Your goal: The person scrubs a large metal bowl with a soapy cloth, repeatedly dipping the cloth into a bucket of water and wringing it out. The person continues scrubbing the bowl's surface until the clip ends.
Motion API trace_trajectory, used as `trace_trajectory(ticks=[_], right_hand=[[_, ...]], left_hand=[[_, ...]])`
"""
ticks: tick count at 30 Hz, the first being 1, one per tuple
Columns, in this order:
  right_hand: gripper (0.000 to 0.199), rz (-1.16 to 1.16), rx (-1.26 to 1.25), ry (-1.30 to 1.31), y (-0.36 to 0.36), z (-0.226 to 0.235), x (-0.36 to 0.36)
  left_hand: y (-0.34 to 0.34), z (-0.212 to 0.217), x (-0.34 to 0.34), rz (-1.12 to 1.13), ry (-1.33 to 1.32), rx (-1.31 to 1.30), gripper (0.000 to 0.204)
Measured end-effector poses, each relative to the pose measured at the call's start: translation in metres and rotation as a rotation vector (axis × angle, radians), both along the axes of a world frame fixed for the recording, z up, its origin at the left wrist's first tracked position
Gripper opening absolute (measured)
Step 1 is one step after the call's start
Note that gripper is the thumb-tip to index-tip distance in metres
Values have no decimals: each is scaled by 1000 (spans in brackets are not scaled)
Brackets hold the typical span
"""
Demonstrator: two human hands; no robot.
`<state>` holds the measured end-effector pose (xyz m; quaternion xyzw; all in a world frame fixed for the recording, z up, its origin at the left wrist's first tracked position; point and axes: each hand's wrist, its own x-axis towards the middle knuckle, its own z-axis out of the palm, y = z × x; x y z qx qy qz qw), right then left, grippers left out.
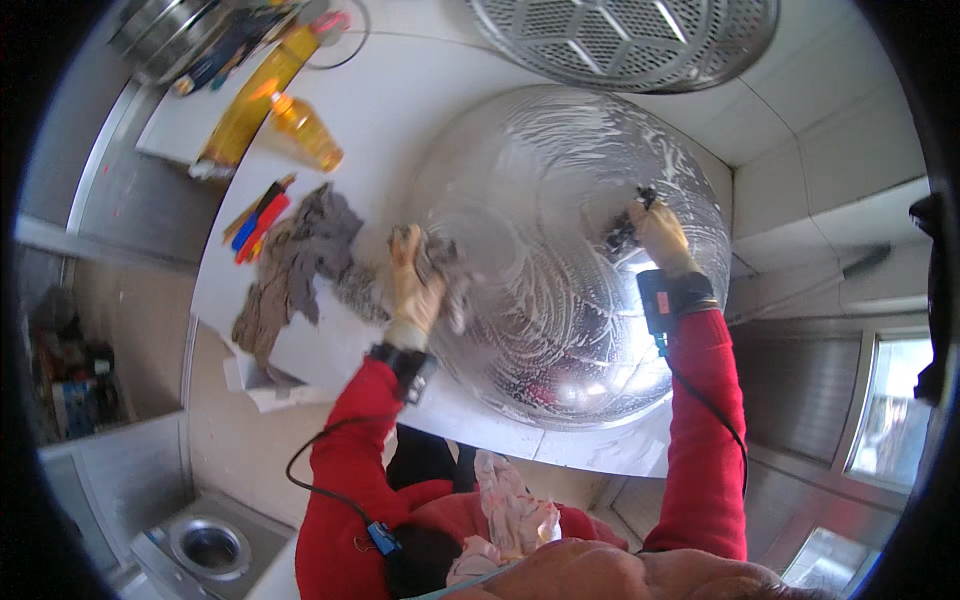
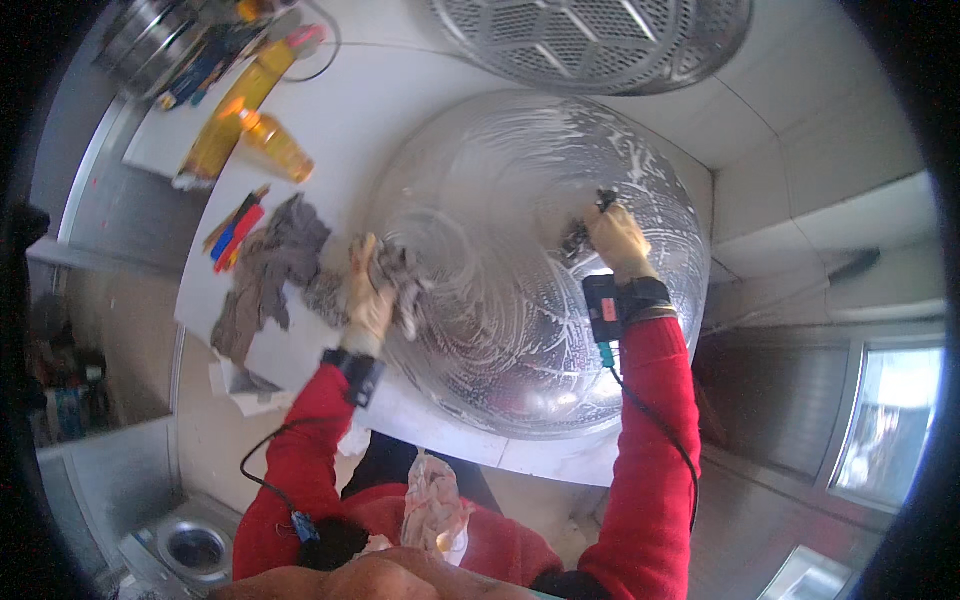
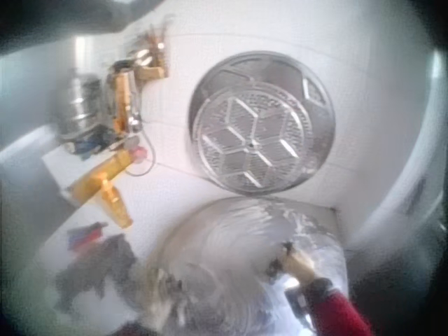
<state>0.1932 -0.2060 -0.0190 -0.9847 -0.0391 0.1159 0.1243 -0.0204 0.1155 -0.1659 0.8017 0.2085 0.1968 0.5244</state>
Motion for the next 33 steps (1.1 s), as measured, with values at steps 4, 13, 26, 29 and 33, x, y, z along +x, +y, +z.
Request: trace_trajectory(ticks=[4,13,26,29,33], right_hand=[[57,-112,-10,41,8,8,-9],[59,-194,36,67,22,25,-19],[49,-212,89,5,27,31,-29],[47,-166,94,-142,25,23,-29],[47,-149,100,-127,23,8,-27]], left_hand=[[46,58,135,-256,82,357,74],[-72,139,203,-1205,-81,798,88],[-66,103,378,-870,158,791,104],[-156,122,393,-1299,81,813,99],[-225,123,421,-1501,120,822,94]])
